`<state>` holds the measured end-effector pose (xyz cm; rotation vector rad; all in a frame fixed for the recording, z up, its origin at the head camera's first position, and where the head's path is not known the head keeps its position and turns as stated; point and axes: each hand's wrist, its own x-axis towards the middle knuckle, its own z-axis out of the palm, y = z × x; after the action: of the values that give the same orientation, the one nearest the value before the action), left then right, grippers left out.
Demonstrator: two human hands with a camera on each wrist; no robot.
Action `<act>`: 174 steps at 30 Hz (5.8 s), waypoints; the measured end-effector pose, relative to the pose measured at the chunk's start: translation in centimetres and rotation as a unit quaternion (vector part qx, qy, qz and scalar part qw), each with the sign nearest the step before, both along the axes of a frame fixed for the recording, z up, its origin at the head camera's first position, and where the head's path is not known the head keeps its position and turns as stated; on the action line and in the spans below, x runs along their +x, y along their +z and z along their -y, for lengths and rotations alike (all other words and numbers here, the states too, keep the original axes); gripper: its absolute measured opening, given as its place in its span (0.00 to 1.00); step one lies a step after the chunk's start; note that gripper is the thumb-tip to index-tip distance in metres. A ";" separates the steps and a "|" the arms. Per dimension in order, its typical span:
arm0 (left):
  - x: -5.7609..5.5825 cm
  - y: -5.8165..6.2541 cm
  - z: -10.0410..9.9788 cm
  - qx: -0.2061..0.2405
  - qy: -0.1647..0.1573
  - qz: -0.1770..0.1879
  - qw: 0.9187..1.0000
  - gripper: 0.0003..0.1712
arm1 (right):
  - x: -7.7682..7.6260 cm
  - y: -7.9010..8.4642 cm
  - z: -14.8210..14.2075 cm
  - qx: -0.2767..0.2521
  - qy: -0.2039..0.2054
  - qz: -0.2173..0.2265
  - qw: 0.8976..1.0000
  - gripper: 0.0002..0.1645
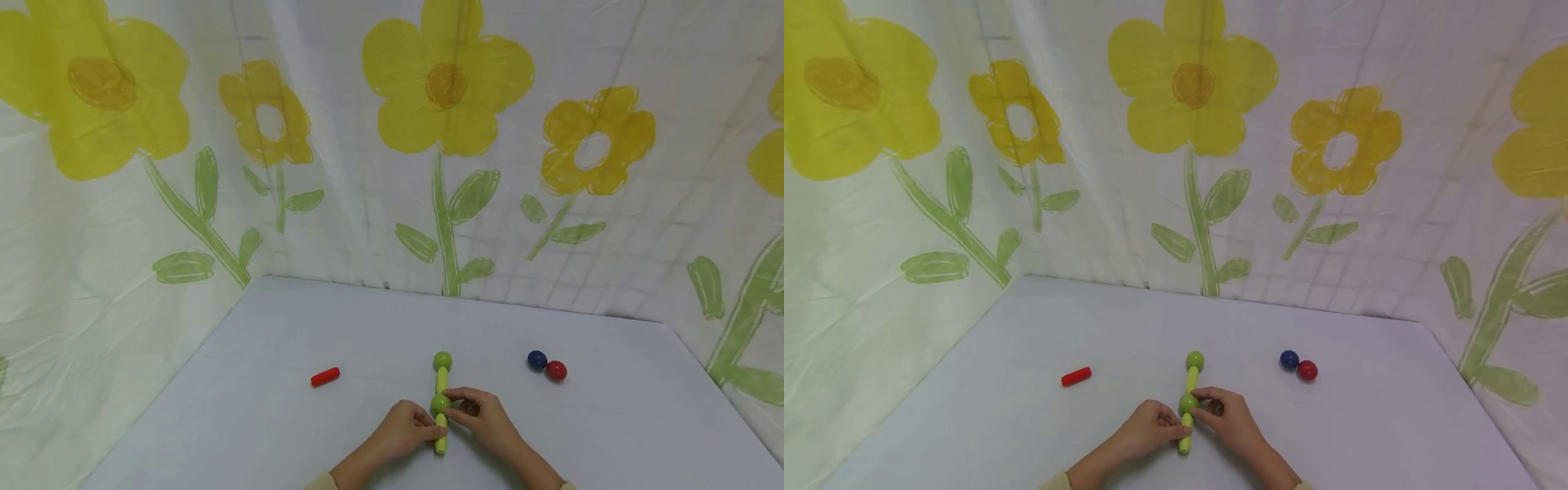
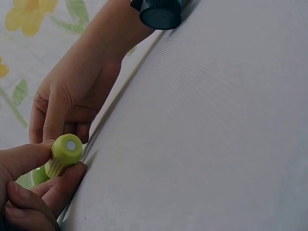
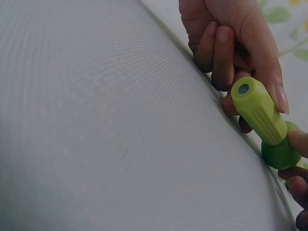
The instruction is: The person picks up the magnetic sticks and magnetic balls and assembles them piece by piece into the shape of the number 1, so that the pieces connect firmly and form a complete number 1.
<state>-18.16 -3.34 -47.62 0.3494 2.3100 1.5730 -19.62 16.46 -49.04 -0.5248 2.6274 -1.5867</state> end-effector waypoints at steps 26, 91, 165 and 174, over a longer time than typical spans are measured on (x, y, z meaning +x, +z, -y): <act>-1.0 0.2 -0.5 -0.012 0.026 -0.019 0.999 0.12 | -1.8 1.7 -2.3 0.061 -0.059 -0.015 0.996 0.18; -2.0 -0.3 -0.8 -0.015 0.043 -0.007 0.999 0.11 | -2.9 1.1 -15.7 0.093 -0.318 0.069 0.941 0.38; -2.0 -0.2 -0.8 -0.013 0.039 -0.007 0.999 0.12 | 4.3 2.0 -3.9 0.040 -0.039 -0.004 0.998 0.21; -1.9 -0.3 -0.7 -0.007 0.039 -0.022 0.999 0.12 | 4.6 1.6 -2.7 0.023 0.012 0.001 1.000 0.21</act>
<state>-20.10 -2.63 -47.88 0.2961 2.3938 1.6015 -14.99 19.12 -47.45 -0.5496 2.6386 -1.5158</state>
